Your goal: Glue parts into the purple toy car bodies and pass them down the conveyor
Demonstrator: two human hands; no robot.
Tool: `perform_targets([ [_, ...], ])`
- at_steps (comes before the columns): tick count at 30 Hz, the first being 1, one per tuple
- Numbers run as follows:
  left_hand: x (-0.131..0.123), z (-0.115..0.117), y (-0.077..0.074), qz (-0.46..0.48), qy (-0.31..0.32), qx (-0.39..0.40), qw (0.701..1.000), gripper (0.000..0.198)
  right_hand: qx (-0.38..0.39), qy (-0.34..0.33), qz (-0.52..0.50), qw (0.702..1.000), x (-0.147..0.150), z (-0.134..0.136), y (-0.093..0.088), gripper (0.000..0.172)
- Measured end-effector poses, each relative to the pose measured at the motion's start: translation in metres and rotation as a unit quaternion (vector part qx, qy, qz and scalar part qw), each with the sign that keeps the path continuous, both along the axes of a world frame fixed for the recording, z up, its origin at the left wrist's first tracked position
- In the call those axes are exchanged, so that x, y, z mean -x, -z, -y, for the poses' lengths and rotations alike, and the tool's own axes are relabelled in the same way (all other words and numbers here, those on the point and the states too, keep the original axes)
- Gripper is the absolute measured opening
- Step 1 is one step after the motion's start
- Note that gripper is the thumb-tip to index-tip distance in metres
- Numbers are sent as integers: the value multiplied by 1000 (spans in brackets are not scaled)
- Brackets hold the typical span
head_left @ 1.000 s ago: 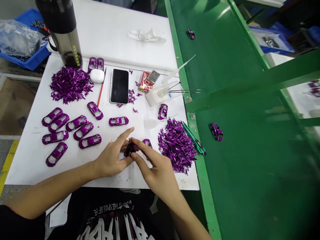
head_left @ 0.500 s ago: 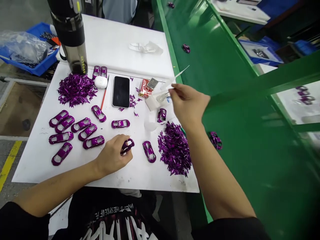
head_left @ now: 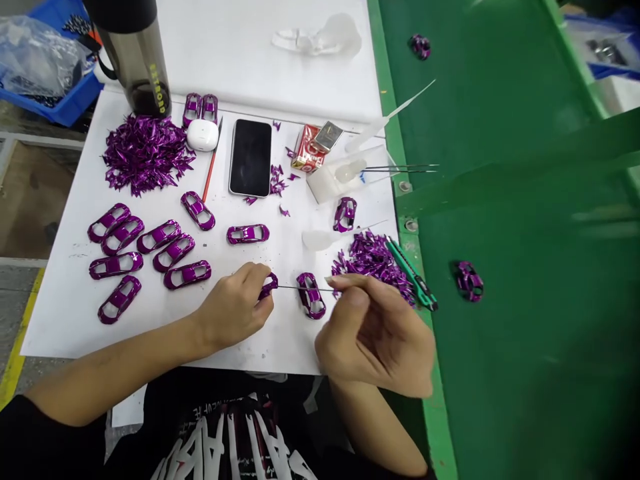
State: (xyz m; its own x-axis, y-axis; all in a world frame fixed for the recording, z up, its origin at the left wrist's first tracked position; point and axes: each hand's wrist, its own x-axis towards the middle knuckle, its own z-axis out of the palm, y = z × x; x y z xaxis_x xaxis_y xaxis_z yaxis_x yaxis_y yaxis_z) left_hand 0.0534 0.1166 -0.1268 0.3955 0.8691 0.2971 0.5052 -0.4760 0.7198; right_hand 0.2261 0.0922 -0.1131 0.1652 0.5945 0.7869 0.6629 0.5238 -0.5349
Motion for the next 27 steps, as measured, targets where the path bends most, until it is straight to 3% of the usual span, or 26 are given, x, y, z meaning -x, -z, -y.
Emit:
perform_targets([
  [5,0,-1,0,-9,3,8,1000,15,-1,-11,-13,1000,14,-17,-2,49],
  [11,0,0,0,-5,8,31,999,19,-3,-1,-10,1000,11,-15,5,58],
  [14,0,-1,-1,14,6,45,999,18,-4,6,-31,999,11,-16,5,54],
  [18,1,-6,-8,86,-13,141,986,12,-43,36,-55,997,14,-19,-2,41],
  [21,2,-10,-15,114,-23,226,967,17,-25,5,-43,999,16,-19,-5,45],
  [27,1,-10,-17,135,-21,250,958,18,-15,-5,-12,1000,23,-24,2,49],
])
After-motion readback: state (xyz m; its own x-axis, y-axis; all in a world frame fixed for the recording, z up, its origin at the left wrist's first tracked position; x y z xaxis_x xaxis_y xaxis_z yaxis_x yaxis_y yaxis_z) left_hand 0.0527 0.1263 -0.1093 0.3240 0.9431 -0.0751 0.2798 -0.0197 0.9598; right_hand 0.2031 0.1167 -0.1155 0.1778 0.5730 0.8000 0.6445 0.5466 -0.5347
